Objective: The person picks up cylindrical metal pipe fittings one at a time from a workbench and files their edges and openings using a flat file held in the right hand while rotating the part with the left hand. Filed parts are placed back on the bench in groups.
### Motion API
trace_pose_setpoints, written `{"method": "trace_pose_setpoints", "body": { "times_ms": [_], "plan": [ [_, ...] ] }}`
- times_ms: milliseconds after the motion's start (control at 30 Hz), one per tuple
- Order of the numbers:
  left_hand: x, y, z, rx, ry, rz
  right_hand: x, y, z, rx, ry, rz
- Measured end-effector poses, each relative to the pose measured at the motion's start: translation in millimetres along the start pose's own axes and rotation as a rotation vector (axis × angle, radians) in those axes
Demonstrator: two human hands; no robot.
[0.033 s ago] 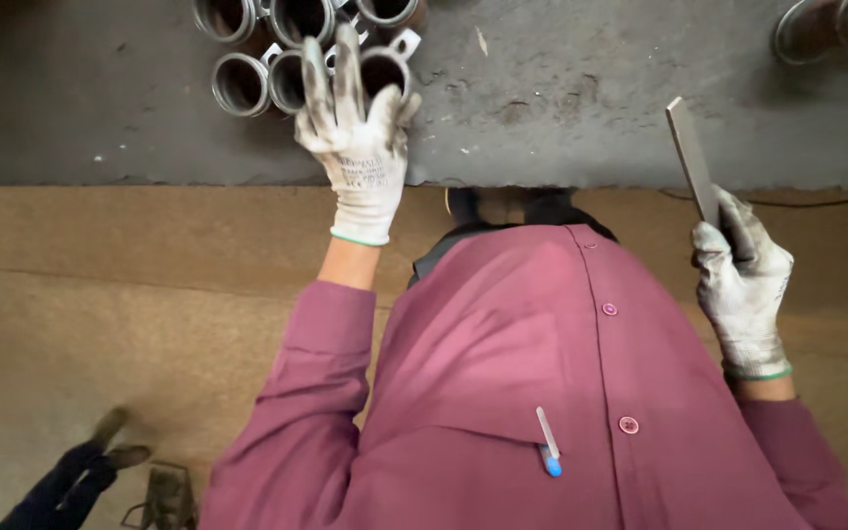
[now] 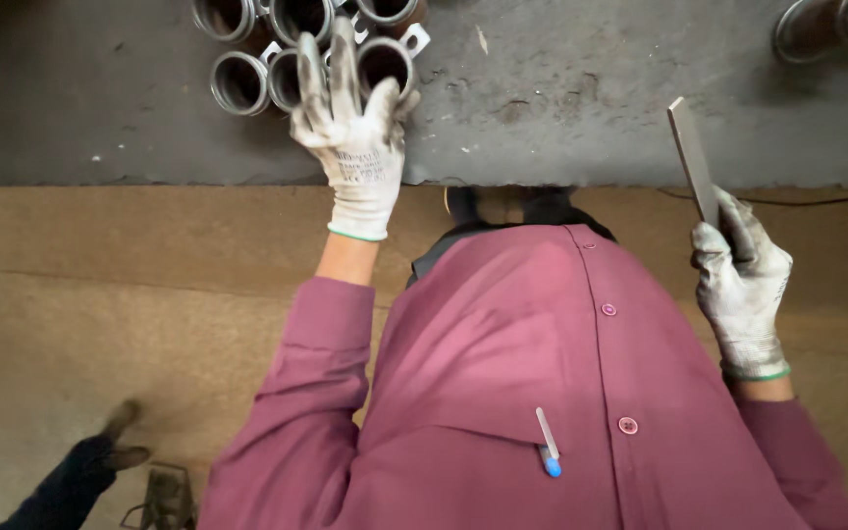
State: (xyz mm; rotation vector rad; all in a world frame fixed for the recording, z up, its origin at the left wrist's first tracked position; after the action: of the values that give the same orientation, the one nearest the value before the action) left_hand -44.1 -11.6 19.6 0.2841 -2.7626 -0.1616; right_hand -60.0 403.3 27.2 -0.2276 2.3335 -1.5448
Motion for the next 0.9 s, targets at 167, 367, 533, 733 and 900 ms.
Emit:
{"method": "trace_pose_setpoints", "body": {
  "times_ms": [167,367,533,733,900],
  "plan": [
    [3.6,0.0,2.6,0.062,-0.005,-0.075,-25.9,16.7,5.9,0.062,0.045,0.056],
    [-6.6,58.2,-14.2,-0.211,0.012,0.088,-59.6,35.9,0.6,0.229,0.186,0.206],
    [-3.1,174.9,34.3,-0.657,-0.33,0.398,-72.7,51.2,-38.2,0.332,0.24,0.273],
    [73.0,308.9,134.4,-0.74,-0.324,0.255,-66.3,62.6,-118.8,0.332,0.277,0.167],
    [110.9,367.1,160.1,-0.714,-0.508,0.129,-70.4,90.3,-183.1,0.399,0.268,0.198]
  ]
}}
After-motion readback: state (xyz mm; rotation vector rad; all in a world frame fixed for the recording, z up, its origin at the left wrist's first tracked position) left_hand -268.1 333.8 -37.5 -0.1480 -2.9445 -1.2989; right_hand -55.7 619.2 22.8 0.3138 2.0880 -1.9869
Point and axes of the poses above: each hand's wrist, its own x-axis towards the middle knuckle, its own z-axis out of the palm, y = z × x, the point moved 5 cm from there along x, towards the middle knuckle, and after that the axes turned 9 degrees about -y, right-handed, at the moved point
